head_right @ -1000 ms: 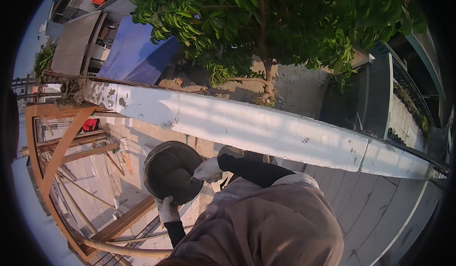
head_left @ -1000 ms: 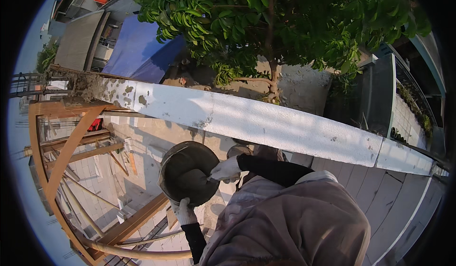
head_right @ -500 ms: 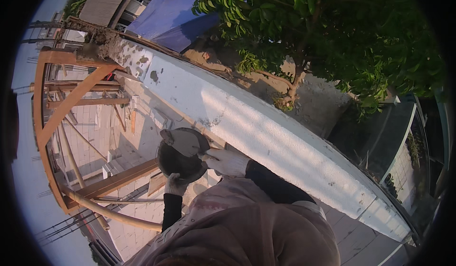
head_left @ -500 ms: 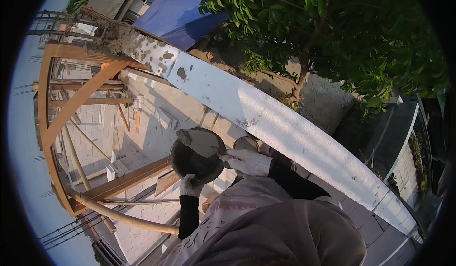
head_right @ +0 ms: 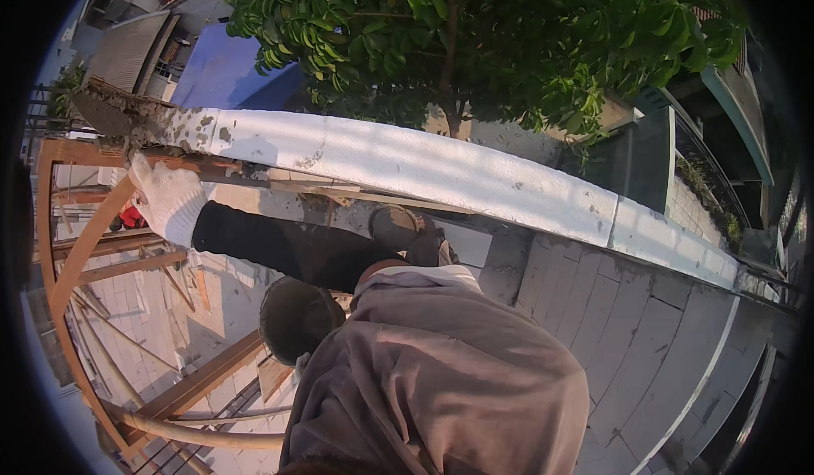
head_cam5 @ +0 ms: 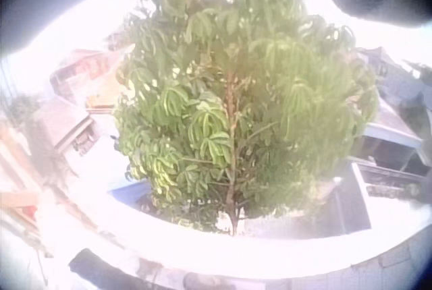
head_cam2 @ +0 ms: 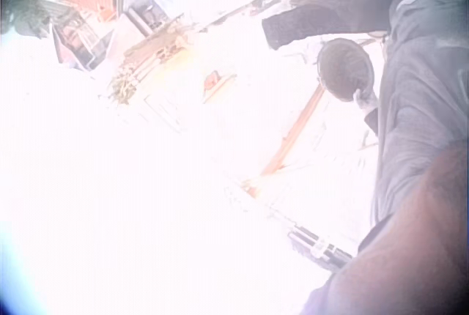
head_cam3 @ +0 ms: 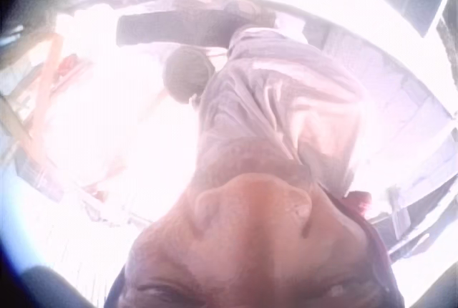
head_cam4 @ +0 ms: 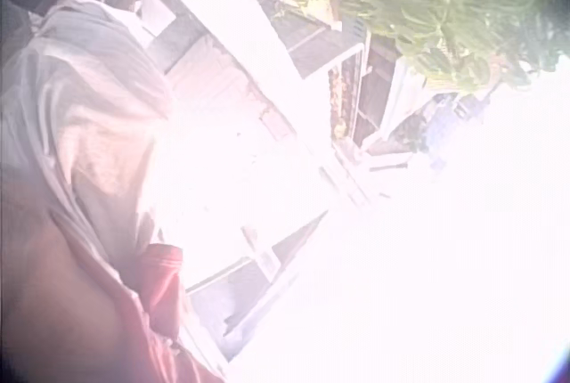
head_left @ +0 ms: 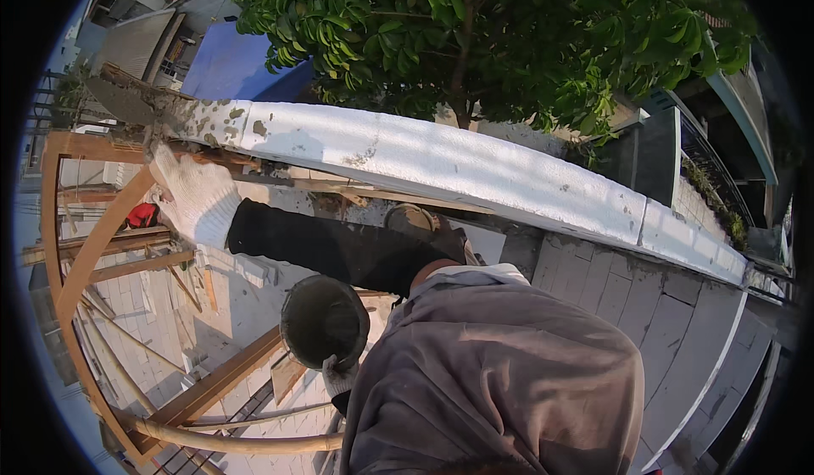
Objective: The person scoops mortar from a bucket with a trowel and applies it to a white wall, smoothing the surface. They repeatedly transfer mortar from the bucket to the wall, working along a section of the wall near wooden scaffolding.
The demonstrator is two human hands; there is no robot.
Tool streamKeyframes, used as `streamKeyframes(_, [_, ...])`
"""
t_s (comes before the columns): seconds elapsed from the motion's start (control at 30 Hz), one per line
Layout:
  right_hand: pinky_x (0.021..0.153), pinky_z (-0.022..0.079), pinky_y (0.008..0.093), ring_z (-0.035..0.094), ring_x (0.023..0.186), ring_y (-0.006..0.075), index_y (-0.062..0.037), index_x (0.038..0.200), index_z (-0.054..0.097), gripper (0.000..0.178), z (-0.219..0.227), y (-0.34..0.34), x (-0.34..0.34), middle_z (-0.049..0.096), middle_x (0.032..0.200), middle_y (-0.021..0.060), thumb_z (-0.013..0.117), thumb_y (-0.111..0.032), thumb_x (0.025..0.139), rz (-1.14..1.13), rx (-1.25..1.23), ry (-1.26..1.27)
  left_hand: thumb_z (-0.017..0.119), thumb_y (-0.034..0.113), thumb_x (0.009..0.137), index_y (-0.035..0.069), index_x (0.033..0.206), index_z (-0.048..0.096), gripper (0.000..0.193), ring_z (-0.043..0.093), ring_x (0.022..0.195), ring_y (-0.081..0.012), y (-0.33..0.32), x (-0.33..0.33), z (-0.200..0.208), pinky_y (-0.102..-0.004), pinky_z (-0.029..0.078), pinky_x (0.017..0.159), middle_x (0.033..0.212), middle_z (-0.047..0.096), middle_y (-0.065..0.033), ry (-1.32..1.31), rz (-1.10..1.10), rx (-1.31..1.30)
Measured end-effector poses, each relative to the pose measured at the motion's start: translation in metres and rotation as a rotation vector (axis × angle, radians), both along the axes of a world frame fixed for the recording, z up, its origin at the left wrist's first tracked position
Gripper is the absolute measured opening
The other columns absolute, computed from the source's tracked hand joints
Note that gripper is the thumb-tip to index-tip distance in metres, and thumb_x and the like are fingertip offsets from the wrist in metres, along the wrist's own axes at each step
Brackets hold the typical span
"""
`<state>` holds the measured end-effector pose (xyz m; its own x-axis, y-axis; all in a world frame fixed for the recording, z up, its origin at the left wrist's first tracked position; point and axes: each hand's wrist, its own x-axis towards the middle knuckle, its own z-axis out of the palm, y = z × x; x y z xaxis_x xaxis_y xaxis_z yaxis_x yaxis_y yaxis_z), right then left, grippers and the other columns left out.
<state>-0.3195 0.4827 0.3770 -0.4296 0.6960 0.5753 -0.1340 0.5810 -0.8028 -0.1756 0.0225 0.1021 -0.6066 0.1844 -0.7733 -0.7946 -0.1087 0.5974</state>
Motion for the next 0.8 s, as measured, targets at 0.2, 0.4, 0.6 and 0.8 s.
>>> streamKeyframes(0.2, [0.07,0.056,0.0444,0.069,0.077,0.0376,0.0001,0.132,0.058,0.052,0.01,0.011,0.11,0.069,0.095,0.0196,0.07,-0.033,0.094,0.257,-0.227,-0.078,0.075,0.016,0.085,0.004,0.104,0.07,0.023,0.07,0.105,-0.0262,-0.027,-0.015,0.063,-0.041,0.059,0.091,0.109,0.074,-0.0112,-0.019,0.235,0.009])
streamKeyframes(0.4, [0.089,0.055,0.0385,0.069,0.103,0.0366,0.0037,0.149,0.047,0.068,0.04,0.068,0.4,0.068,0.118,0.0225,0.073,-0.026,0.094,-0.431,-0.082,-0.215,0.077,0.024,0.09,0.002,0.118,0.069,0.036,0.071,0.106,-0.0269,-0.044,-0.111,0.15,-0.0415,0.056,0.094,0.114,0.074,-0.0138,0.441,-0.082,-0.024])
streamKeyframes(0.6, [0.065,0.054,0.0268,0.066,0.074,0.013,-0.0003,0.142,0.055,0.055,0.039,0.094,0.575,0.069,0.094,0.0077,0.071,-0.035,0.102,-1.07,-0.414,-0.041,0.075,0.024,0.092,0.002,0.116,0.069,0.033,0.07,0.102,-0.0255,0.095,-0.094,0.181,-0.0403,0.056,0.091,0.11,0.073,-0.0132,0.765,-0.24,-0.323])
streamKeyframes(0.8, [0.062,0.05,0.025,0.063,0.071,0.0106,-0.0007,0.142,0.056,0.052,0.014,0.107,0.644,0.069,0.093,0.0065,0.069,-0.034,0.103,-1.042,-0.602,-0.097,0.073,0.024,0.093,0.003,0.114,0.069,0.03,0.069,0.097,-0.0242,0.24,-0.161,0.256,-0.0391,0.055,0.087,0.106,0.072,-0.0126,1.468,-0.726,-0.612])
